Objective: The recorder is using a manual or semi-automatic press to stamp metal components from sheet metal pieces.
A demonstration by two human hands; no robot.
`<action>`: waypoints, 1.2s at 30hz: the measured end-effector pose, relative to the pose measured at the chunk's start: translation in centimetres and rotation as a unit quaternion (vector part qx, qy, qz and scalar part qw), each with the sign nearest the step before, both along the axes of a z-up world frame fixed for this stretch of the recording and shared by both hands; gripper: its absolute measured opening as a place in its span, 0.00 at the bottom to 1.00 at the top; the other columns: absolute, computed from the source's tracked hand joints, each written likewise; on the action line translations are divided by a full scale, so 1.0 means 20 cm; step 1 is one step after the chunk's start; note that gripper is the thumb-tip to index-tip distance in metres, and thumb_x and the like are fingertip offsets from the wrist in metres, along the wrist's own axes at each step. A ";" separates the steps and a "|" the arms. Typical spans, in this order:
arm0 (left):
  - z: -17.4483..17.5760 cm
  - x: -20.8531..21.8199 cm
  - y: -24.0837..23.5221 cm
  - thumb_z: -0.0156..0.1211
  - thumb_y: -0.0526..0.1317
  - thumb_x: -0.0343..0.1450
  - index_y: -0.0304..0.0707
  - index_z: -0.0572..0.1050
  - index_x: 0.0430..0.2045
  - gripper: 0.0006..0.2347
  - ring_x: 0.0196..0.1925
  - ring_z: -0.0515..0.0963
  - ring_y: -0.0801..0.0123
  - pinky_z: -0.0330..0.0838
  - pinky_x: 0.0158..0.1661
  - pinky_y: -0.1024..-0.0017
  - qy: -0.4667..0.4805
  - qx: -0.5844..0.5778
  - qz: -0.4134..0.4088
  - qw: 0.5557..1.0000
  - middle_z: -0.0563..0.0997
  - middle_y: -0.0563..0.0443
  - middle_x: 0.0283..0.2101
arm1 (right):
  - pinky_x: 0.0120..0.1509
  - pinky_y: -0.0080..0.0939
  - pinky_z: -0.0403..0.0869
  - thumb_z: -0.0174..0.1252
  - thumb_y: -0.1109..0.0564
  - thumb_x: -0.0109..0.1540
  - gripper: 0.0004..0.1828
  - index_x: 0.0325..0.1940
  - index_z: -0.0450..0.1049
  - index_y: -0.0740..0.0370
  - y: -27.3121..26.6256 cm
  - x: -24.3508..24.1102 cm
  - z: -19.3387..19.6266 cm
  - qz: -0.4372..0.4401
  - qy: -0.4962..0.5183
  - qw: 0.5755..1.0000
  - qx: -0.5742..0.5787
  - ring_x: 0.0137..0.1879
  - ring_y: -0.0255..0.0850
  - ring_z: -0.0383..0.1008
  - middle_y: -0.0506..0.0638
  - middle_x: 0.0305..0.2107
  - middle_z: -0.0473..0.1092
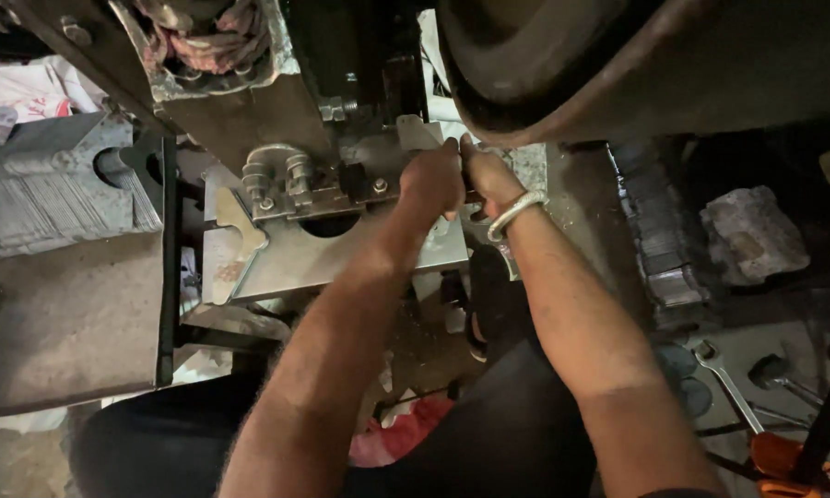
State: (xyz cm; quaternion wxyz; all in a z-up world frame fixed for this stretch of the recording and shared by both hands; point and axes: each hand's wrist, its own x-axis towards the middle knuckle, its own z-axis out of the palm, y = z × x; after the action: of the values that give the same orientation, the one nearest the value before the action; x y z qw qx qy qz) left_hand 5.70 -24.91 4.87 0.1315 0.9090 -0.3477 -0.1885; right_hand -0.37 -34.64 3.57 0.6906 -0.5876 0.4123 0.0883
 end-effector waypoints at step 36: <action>-0.21 0.12 0.55 0.51 0.46 0.77 0.43 0.64 0.70 0.24 0.40 0.75 0.62 0.75 0.41 0.70 0.447 -0.378 0.051 0.809 0.78 0.37 0.57 | 0.53 0.37 0.77 0.73 0.59 0.54 0.42 0.71 0.65 0.62 0.08 -0.17 0.05 0.210 -0.245 0.937 -0.132 0.51 0.37 0.77 0.53 0.51 0.76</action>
State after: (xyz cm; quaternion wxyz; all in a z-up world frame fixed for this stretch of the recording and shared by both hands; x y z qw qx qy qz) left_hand 8.02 -13.95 0.71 0.6155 0.6189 -0.2470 -0.4208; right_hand -3.81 -33.05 4.65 0.6521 -0.7502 0.1052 0.0293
